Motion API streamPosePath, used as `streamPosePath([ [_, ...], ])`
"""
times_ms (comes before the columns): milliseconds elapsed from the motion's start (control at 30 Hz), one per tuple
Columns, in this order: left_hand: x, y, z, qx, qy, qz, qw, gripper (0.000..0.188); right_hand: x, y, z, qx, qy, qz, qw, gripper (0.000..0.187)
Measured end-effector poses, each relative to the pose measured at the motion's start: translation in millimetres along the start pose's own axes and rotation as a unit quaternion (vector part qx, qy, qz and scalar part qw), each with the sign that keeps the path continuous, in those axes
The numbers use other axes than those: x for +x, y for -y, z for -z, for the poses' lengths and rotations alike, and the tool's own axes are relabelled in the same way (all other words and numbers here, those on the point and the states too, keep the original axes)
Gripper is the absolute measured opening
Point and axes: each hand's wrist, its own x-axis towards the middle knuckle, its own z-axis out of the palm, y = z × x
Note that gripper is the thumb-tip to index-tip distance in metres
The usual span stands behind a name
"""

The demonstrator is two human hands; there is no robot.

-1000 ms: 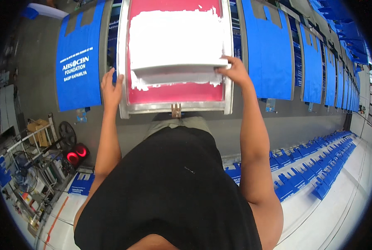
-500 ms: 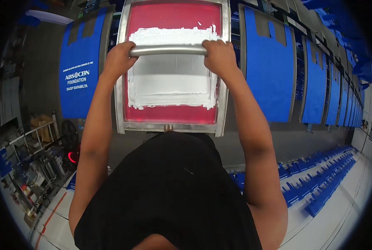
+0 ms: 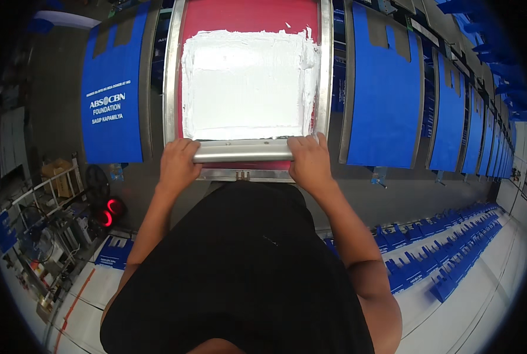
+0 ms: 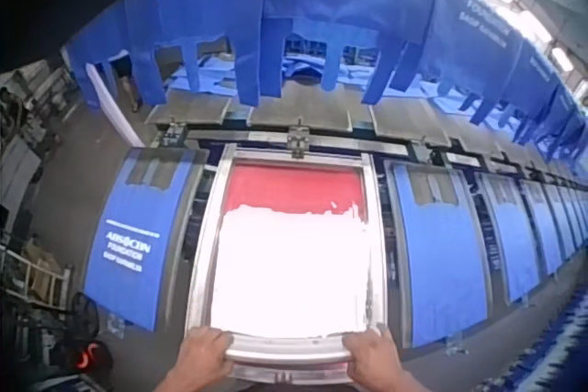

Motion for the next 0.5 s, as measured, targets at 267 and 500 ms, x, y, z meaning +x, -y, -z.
streamPosePath([
  [267,-23.6,7.5,-24.5,-0.014,-0.033,-0.012,0.999,0.033,-7.1,-4.4,-30.2,0.009,-0.027,-0.01,1.0,0.028],
  [500,92.0,50.6,-20.3,0.034,-0.033,0.051,0.998,0.03,98.8,-42.8,-22.3,-0.049,-0.055,-0.021,0.997,0.041],
])
